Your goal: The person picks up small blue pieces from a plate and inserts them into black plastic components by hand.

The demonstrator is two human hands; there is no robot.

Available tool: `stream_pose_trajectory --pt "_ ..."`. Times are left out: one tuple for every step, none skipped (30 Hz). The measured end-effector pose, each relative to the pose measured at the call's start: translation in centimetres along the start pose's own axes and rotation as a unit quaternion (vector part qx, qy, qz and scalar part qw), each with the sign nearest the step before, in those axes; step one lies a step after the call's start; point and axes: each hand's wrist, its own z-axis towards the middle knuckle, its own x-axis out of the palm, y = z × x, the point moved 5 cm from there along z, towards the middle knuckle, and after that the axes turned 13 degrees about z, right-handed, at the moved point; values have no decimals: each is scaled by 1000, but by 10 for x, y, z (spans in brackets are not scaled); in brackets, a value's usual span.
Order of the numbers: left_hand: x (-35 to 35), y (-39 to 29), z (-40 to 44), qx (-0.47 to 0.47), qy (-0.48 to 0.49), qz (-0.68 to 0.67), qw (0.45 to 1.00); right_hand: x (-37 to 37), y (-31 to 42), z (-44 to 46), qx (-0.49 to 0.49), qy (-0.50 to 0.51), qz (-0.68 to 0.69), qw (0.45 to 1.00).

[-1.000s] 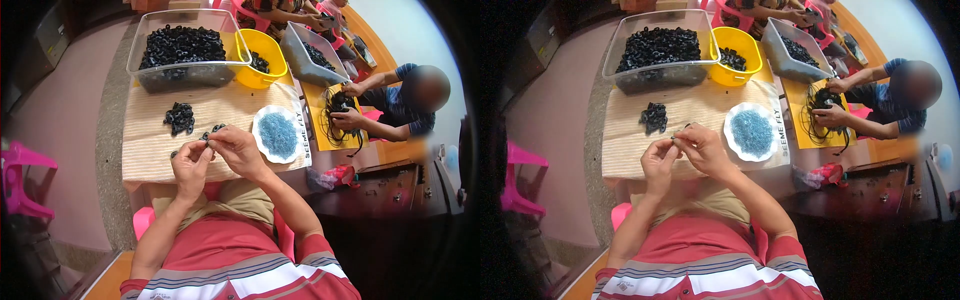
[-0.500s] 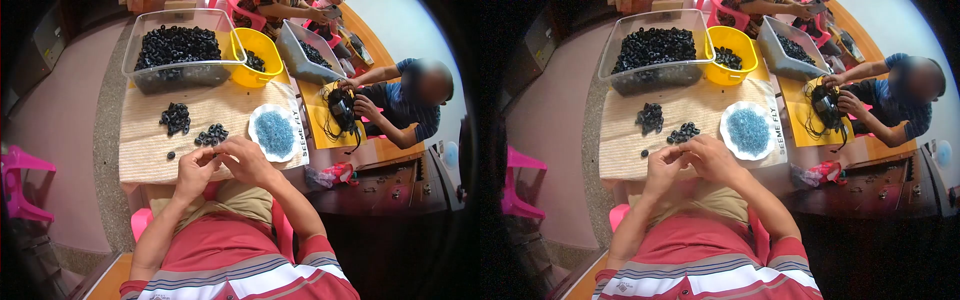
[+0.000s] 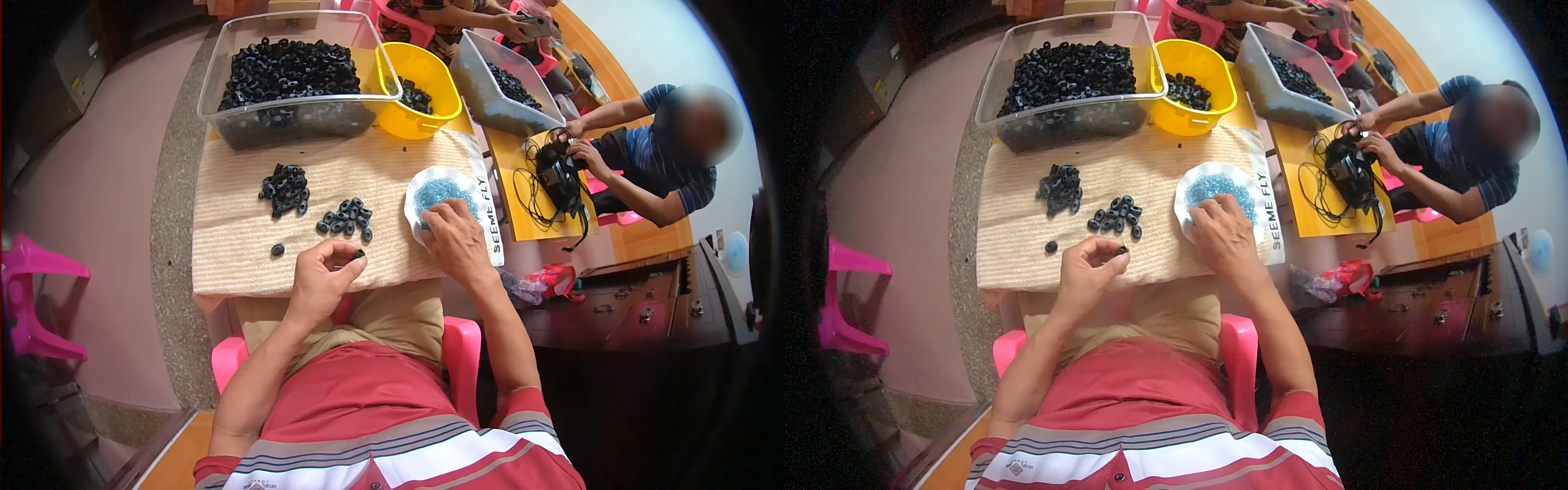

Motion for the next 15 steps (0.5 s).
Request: stream_pose_trajectory --pt "0 0 -1 -4 0 -4 1000 2 -2 0 -1 -1 -3 1000" --pt "1 0 -1 -5 0 -6 1000 5 -4 -1 -1 -2 -7 1000" --pt "1 0 -1 -5 0 -9 1000 8 -7 -1 0 -2 -4 1000" --pt "1 0 -1 -6 -1 -11 1000 10 -10 -2 2 -3 -2 1000" --pt "1 0 -1 -4 -3 -9 1000 11 -12 -2 3 -4 0 1000" --pt "1 0 -1 -3 -6 -9 1000 11 -12 -1 2 -4 0 1000" --pt "1 0 -1 -3 -8 -8 1000 11 -11 -1 1 -3 0 1000" --pt "1 1 -1 -3 -8 -9 1000 11 -11 -1 0 -2 0 1000" --pt "1 0 -1 -3 -8 -10 1000 10 -10 -1 0 -10 -3 1000" --pt "1 1 -1 -3 -8 -11 1000 7 -9 -1 -1 -17 -6 1000" --pt "1 1 -1 -2 -9 -11 1000 5 -7 -1 -1 -25 -9 1000" --pt "1 2 -1 -1 -10 -12 1000 4 -6 0 0 -27 -16 1000" --pt "1 2 0 0 -10 -12 1000 2 -6 1 2 -30 -22 999" --pt "1 1 -1 -1 -11 -11 1000 1 -6 1 4 -32 -29 999" --pt "1 0 -1 -2 -12 -9 1000 2 -7 0 6 -27 -25 999"
